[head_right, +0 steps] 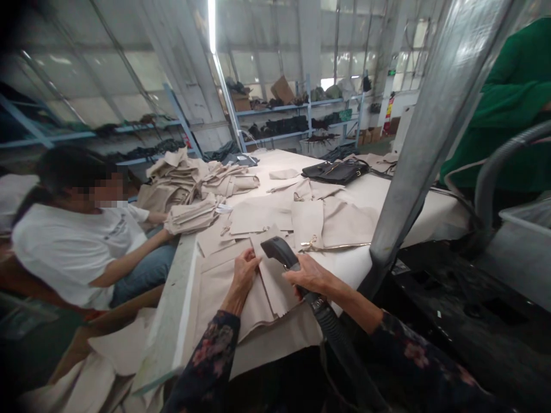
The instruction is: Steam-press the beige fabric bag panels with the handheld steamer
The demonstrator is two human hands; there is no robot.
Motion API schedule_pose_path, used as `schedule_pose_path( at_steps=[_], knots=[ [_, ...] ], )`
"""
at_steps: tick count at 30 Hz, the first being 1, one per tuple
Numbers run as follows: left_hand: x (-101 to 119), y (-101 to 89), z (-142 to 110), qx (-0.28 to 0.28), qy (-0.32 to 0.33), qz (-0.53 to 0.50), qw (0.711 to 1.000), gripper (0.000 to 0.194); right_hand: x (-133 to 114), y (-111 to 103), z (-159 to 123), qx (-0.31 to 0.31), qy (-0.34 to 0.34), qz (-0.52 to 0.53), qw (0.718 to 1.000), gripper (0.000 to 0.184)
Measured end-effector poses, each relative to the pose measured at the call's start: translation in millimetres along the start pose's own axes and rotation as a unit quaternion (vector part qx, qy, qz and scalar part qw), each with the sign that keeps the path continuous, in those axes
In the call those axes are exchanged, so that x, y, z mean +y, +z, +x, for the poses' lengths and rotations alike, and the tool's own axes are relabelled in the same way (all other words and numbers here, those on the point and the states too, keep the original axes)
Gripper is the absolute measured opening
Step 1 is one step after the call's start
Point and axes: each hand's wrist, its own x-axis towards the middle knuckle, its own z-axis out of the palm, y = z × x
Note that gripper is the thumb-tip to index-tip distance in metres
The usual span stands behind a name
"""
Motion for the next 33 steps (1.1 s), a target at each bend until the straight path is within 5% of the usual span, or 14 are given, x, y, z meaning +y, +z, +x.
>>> schedule_pose_path(
  at_steps=[4,10,17,21,29,33],
  knots=[
    [-2,-6.8,1,-0.018,-0.043,-0.146,0.988,0.046,-2,13,36,-0.021,0.003,0.002,1.000,0.013],
    [-5,-11.2,1,-0.042,-0.040,-0.180,0.982,0.045,-21,17,81,-0.025,-0.003,0.009,1.000,0.018],
    [-7,-12.9,6,-0.040,-0.037,-0.215,0.975,0.050,-21,15,66,-0.072,0.015,0.005,0.997,0.014],
    [-1,-15.5,2,-0.059,-0.056,-0.223,0.971,0.054,-34,16,82,-0.017,0.008,-0.015,1.000,0.018],
    [8,-9.7,0,-0.065,-0.045,-0.222,0.972,0.068,-39,-23,69,-0.023,-0.020,0.017,0.999,0.020],
    [7,-9.7,3,-0.054,-0.044,-0.226,0.972,0.070,-29,-25,63,-0.058,-0.021,0.019,0.998,0.021]
  ],
)
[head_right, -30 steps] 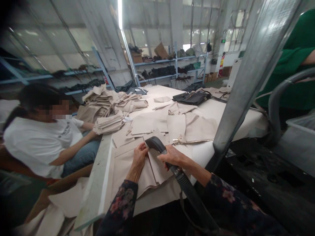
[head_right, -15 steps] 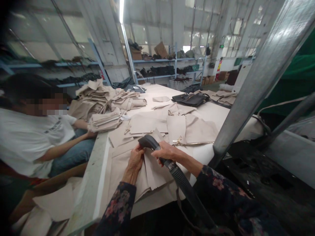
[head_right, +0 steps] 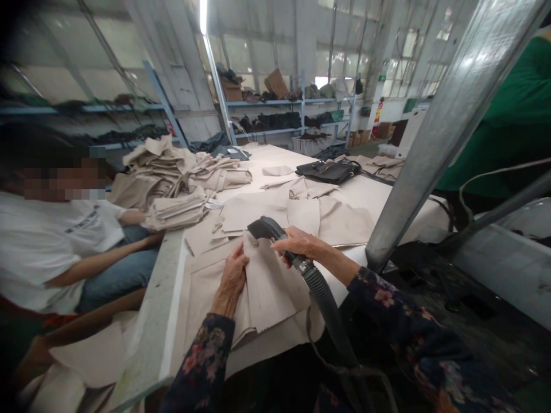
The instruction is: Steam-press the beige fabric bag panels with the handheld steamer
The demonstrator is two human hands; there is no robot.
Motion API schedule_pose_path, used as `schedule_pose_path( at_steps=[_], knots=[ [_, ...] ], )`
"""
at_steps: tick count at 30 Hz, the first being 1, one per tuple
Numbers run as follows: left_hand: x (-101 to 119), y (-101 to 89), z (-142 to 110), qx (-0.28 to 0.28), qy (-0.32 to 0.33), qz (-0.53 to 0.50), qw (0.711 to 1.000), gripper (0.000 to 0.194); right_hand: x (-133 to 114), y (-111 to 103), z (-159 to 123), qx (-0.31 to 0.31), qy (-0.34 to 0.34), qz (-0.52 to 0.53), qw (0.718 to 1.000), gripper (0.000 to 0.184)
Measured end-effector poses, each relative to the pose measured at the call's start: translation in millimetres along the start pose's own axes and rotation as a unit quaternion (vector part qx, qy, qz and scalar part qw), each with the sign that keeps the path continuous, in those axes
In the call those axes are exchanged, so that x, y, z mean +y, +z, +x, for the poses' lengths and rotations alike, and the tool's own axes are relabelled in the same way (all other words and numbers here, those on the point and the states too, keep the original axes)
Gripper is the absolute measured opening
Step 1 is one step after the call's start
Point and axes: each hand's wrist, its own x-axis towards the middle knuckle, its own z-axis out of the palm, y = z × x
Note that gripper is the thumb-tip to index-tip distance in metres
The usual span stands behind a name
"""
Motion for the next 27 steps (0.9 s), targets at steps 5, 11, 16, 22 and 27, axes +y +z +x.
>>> schedule_pose_path(
  at_steps=[5,11,16,22,27],
  knots=[
    [-4,-4.2,2,-0.010,0.019,0.048,0.999,0.066,0,20,32,0.009,0.013,-0.039,0.999,0.022],
    [-8,-3.5,3,0.020,0.096,0.398,0.912,0.057,-8,-7,-10,0.075,-0.003,-0.041,0.996,0.021],
    [-2,20.0,-24,0.038,0.212,0.667,0.713,0.061,-7,-16,-135,0.095,0.048,-0.141,0.984,0.021],
    [-33,42.3,-47,-0.172,0.263,0.747,0.586,0.052,26,20,-213,0.116,0.141,-0.078,0.980,0.015],
    [-52,38.4,-43,-0.178,0.252,0.747,0.589,0.052,43,25,-195,0.088,0.144,-0.031,0.985,0.016]
  ],
)
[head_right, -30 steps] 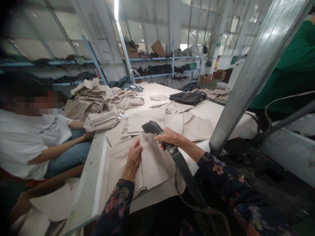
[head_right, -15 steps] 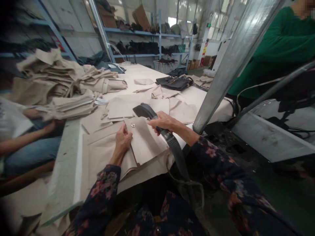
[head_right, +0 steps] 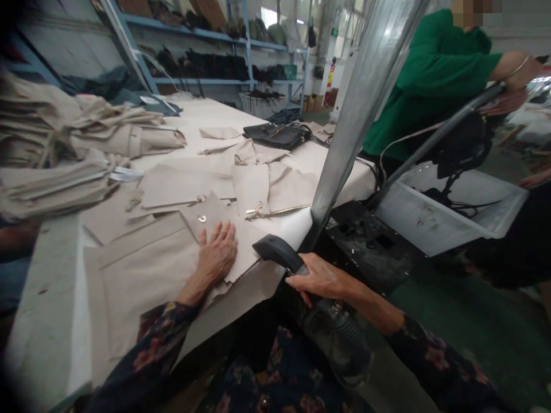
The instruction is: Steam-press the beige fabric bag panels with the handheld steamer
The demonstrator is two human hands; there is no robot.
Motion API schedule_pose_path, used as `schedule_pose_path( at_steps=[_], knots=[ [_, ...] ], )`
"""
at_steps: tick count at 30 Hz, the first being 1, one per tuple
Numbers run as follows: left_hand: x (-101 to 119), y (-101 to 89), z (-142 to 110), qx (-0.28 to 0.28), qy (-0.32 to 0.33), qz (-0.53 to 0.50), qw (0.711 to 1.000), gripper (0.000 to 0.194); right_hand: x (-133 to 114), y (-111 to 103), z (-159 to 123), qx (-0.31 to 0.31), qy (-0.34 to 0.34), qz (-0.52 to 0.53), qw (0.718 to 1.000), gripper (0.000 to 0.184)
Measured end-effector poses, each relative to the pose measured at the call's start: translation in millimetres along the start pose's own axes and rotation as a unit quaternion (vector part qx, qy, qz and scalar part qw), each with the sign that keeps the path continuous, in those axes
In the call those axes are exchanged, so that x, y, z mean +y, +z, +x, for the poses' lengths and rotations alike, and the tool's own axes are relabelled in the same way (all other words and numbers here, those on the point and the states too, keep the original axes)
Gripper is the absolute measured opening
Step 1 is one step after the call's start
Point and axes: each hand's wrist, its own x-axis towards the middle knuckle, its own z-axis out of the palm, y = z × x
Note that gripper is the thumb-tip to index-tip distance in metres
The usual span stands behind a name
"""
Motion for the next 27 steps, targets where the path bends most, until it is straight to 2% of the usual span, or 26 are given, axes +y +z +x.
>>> schedule_pose_path(
  at_steps=[6,11,14,19,21,24,27],
  knots=[
    [3,1.4,-1,0.023,-0.010,0.039,0.999,0.056,-16,-14,44,-0.040,0.041,-0.047,0.997,0.018],
    [6,0.1,-2,0.030,-0.026,0.059,0.997,0.061,-35,-10,76,0.011,0.065,-0.134,0.989,0.018],
    [7,-1.6,-2,0.024,-0.033,0.058,0.997,0.061,-40,-8,69,0.038,0.066,-0.173,0.982,0.018],
    [7,-1.0,-3,0.022,-0.035,0.069,0.997,0.061,-34,-10,38,-0.003,0.082,-0.149,0.985,0.015],
    [8,0.2,-3,0.022,-0.037,0.073,0.996,0.060,-32,-11,44,-0.001,0.082,-0.139,0.987,0.016],
    [6,1.9,-1,0.024,-0.039,0.060,0.997,0.056,-34,-11,72,0.038,0.071,-0.147,0.986,0.016],
    [-3,-1.2,-2,0.029,-0.039,0.000,0.999,0.047,-40,-12,84,0.073,0.051,-0.148,0.985,0.012]
  ],
)
